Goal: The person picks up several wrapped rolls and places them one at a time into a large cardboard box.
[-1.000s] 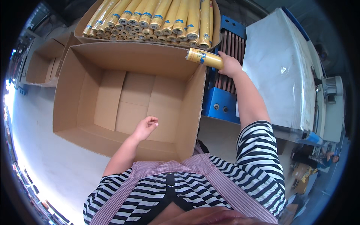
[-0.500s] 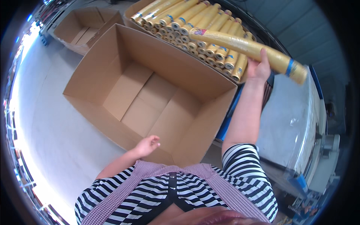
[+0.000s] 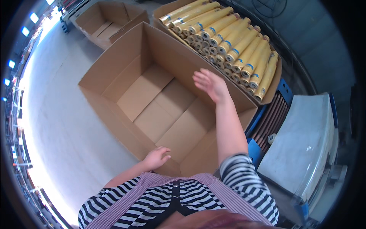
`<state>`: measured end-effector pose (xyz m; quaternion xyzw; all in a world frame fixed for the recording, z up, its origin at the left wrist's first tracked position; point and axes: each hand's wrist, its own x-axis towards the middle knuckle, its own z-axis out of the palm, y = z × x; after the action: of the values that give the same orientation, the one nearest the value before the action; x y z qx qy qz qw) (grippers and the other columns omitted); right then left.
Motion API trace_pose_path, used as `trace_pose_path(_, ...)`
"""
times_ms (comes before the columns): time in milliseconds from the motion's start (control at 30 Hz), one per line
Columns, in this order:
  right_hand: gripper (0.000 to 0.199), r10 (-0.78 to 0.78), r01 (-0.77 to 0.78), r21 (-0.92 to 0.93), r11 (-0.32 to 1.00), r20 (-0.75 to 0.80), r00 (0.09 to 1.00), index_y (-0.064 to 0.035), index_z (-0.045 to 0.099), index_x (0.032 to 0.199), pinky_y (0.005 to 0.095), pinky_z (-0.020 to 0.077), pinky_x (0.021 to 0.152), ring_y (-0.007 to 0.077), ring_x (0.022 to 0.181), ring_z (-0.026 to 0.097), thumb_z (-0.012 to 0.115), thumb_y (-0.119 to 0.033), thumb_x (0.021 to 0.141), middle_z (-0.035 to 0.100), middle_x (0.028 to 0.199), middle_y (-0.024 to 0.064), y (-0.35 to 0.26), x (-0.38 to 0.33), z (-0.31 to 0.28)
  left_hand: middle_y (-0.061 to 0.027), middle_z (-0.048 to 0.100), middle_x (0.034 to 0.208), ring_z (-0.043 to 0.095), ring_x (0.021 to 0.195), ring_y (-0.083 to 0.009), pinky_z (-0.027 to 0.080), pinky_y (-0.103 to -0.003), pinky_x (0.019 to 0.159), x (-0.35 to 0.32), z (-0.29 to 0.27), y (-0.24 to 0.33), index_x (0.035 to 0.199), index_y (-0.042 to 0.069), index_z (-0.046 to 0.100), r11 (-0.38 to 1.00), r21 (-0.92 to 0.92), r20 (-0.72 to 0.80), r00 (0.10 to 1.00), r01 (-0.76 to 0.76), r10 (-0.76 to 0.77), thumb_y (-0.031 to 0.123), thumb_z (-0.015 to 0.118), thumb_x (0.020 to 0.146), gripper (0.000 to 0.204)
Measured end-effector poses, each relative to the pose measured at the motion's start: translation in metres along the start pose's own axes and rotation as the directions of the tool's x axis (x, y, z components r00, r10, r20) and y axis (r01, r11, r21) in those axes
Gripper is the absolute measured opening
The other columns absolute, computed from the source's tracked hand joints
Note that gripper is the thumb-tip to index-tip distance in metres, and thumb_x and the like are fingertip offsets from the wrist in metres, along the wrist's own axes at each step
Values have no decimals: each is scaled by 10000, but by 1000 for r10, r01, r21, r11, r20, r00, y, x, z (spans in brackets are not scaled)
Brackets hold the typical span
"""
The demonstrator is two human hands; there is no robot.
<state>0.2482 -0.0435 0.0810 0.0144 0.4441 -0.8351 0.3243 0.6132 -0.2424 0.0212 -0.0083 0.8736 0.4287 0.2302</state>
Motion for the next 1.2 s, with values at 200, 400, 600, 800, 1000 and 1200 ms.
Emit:
trace_pose_path(200,507,-178,85,-586,806,-102,979,-16,470,1473,353,492,1040,255,1238,603,625,-87,995,568,1407,207,85,-184,-74,-156,625,1269,604,1154,-375,492,-471,990,-11,-2,18,1260,81,613,999,-10,73,997,-38,39,327,597,987,368)
trace_pose_path(400,484,-286,-83,-995,-52,-65,956,-8,602,1324,429,503,949,362,1087,637,708,-65,854,651,1189,219,129,-281,-116,-131,646,1090,626,1029,-358,500,-479,897,-6,28,-2,1143,93,637,916,67,-10,918,-395,397,363,589,985,316)
trace_pose_path(600,372,-494,-12,-992,-123,51,868,-24,668,1200,433,519,850,352,953,662,716,-136,848,688,1040,158,164,-292,-117,-113,621,935,627,944,-343,496,-478,813,-34,44,-27,963,95,622,791,424,147,896,-440,420,440,564,972,350)
trace_pose_path(800,379,-404,-72,-958,-278,49,913,-41,658,1207,436,525,831,322,926,671,727,-140,848,690,1053,142,159,-297,-111,-94,651,904,647,896,-347,506,-499,801,-22,44,-7,892,104,646,707,448,9,794,-547,608,392,601,934,295)
trace_pose_path(1000,405,-508,-91,-967,-238,44,860,-32,654,1222,418,527,874,324,999,673,744,-185,858,694,1120,150,168,-292,-124,-92,634,861,643,853,-340,502,-493,754,-27,53,-20,894,104,643,613,490,-47,683,-620,729,382,591,941,287)
trace_pose_path(1200,558,-478,-208,-935,-288,-48,877,-36,605,1328,430,502,999,354,1183,629,711,-379,901,648,1303,192,153,-279,-110,-109,717,937,672,919,-341,537,-461,800,-40,51,-14,964,120,732,644,465,-70,699,-608,711,374,611,924,284)
